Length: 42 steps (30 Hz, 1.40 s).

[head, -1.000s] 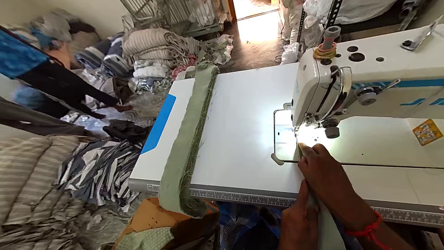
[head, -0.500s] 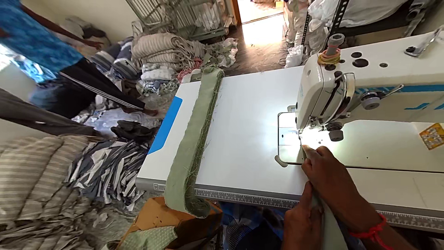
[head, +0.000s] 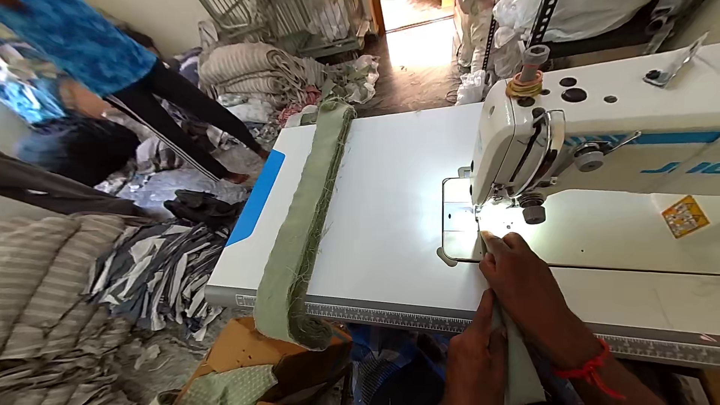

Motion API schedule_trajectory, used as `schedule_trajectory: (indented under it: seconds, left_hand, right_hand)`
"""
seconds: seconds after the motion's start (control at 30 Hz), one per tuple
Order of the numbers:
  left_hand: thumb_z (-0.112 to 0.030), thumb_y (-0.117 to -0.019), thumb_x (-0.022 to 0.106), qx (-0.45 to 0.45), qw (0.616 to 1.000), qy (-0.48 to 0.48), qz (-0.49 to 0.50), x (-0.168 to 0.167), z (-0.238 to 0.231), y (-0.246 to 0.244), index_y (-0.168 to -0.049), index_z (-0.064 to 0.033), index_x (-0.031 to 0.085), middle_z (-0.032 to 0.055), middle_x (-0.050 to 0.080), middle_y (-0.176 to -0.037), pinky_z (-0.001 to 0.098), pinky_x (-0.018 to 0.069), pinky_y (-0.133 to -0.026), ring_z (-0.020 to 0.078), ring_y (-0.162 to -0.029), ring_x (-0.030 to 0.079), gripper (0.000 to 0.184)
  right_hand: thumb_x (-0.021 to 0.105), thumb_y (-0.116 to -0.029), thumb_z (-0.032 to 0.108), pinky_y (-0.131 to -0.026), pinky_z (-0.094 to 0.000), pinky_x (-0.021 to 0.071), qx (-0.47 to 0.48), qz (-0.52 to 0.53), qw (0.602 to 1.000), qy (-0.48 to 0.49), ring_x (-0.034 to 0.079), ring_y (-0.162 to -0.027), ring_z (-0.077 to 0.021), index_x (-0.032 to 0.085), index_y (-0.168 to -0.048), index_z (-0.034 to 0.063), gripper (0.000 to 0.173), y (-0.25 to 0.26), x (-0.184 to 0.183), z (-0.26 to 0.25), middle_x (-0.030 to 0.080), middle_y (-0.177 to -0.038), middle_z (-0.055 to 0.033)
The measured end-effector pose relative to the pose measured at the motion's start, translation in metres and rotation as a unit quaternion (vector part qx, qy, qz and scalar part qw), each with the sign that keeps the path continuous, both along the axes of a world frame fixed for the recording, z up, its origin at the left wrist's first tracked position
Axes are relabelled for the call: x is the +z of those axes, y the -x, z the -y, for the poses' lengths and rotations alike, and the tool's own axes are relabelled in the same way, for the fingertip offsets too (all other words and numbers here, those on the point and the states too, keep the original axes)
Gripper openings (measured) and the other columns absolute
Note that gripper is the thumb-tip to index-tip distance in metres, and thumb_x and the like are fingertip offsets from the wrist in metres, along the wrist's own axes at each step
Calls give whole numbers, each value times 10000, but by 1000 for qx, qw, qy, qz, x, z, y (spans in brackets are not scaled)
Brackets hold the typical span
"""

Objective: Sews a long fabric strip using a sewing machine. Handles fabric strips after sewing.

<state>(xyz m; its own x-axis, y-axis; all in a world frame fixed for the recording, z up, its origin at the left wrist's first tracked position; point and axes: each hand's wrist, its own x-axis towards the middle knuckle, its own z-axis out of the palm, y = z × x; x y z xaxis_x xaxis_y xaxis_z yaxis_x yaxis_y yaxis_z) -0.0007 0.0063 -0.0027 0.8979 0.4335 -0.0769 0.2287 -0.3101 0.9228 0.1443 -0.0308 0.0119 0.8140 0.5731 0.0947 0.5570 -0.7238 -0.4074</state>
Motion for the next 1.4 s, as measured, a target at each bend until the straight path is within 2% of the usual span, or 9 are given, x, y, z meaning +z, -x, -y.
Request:
schedule_trajectory:
  seconds: [0.23,0.43,0.57,0.7,0.87,1.03,1.2,1.4]
  left_hand:
    - [-130,-1032,561,-8,1000,6,0,1,0,-1,-1518,-8,462,119,704,-1261,299,578,-909,131,-1004,724,511]
    - [-162,-1042,554,-7,1000,1,-9,2,-1,-1,-1532,-35,456,105,704,-1269,308,578,-910,127,-1012,722,515]
    - [-157,-1043,548,-3,1000,-5,-3,-2,-2,0,-1522,-42,475,103,728,-1194,322,590,-880,135,-963,729,498]
    - [-146,-1042,552,-4,1000,3,-2,0,-2,-1,-1520,-24,468,111,705,-1263,301,573,-927,125,-1021,720,500]
    - [-157,-1046,547,-4,1000,8,-7,-1,-1,0,-1537,-43,450,98,709,-1253,308,576,-920,123,-1016,717,513]
    - [-149,-1041,549,-12,1000,15,0,0,-2,-1,-1529,-22,454,109,697,-1282,308,560,-958,124,-1061,708,513]
    - [-147,-1047,541,-2,1000,18,-2,-1,-1,0,-1529,-40,462,101,719,-1225,310,582,-908,126,-996,723,500]
    - [-145,-1044,544,-6,1000,25,4,-1,0,-1,-1535,-37,451,104,702,-1266,304,571,-929,123,-1026,714,511]
  right_hand:
    - [639,-995,94,-635,-442,575,4,5,1000,7,666,-776,-313,618,-1380,-14,401,1,2,0,600,-1088,-207]
    - [634,-998,99,-640,-440,577,0,2,1000,6,666,-778,-310,621,-1374,-18,394,1,2,0,599,-1091,-208]
    - [630,-996,92,-633,-449,573,3,6,1000,5,667,-777,-324,625,-1364,-25,387,1,0,0,604,-1091,-217]
    - [635,-995,98,-640,-479,578,3,1,1000,1,671,-781,-337,620,-1369,-20,393,1,1,0,606,-1096,-224]
    - [636,-997,102,-626,-452,575,-3,2,1000,14,667,-767,-319,619,-1383,-6,402,2,2,0,602,-1101,-210]
    - [639,-997,102,-635,-456,578,-2,3,1000,10,670,-768,-324,620,-1384,-9,403,2,2,0,606,-1111,-216]
    - [620,-1006,100,-635,-458,575,1,-4,1000,3,665,-775,-323,611,-1394,-7,403,2,2,1,598,-1116,-216]
    - [623,-1005,102,-639,-447,577,0,3,1000,7,667,-778,-315,616,-1390,-5,400,1,1,0,605,-1108,-205]
